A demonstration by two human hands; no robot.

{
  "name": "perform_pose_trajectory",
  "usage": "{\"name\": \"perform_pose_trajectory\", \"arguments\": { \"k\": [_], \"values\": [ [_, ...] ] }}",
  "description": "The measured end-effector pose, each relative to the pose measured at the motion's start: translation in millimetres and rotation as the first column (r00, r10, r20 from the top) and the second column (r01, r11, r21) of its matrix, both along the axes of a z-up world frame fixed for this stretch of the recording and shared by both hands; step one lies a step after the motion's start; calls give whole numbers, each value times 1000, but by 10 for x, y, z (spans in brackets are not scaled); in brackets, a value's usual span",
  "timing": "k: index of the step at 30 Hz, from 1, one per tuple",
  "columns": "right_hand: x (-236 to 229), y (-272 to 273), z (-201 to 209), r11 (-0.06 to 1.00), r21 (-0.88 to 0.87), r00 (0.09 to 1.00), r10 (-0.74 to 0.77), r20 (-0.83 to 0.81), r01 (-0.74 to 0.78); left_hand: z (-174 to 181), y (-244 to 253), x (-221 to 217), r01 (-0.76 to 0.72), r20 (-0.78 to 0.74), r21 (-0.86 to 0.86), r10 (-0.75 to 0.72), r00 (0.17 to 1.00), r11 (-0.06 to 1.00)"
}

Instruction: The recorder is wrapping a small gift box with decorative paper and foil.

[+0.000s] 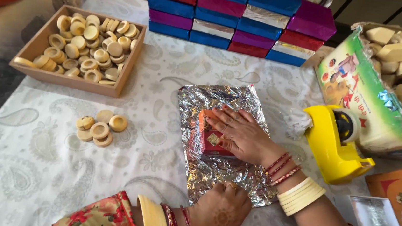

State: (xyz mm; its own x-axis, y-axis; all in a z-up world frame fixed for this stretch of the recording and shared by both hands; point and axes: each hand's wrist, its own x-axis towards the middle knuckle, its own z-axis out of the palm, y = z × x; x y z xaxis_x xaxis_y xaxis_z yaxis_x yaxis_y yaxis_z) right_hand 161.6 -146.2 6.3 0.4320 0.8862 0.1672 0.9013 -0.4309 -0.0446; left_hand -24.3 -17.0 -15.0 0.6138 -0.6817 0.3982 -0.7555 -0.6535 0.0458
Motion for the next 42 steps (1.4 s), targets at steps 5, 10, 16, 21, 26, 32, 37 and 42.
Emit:
{"name": "perform_pose_trajectory", "arguments": {
  "k": [5,10,16,21,26,32,37,42],
  "values": [
    [-19,-5,29,1000,-7,999,-10,43,10,96,52,21,10,-35,63,-7,999,998],
    [34,-42,46,998,61,1000,-3,-9,3,450,252,244,55,-89,45,-51,995,997],
    [14,-401,515,860,511,834,291,-469,-13,829,409,549,-190,-65,-313,178,982,931],
    [-688,-247,1196,957,23,954,-285,-92,288,879,577,616,-287,-42,-379,293,955,880],
    [-667,-236,1173,914,-183,916,-385,-116,361,786,671,701,-313,-48,-388,320,946,867],
    [-752,-263,1028,895,-260,913,-397,-94,363,791,738,692,-342,-71,-397,343,937,852],
    [-584,-484,1161,898,-207,910,-409,-64,389,1042,866,707,-378,-201,-329,326,924,865],
    [-391,-624,1175,937,-1,895,-333,-297,348,942,1185,827,-168,-305,-184,106,946,968]
  ]
}}
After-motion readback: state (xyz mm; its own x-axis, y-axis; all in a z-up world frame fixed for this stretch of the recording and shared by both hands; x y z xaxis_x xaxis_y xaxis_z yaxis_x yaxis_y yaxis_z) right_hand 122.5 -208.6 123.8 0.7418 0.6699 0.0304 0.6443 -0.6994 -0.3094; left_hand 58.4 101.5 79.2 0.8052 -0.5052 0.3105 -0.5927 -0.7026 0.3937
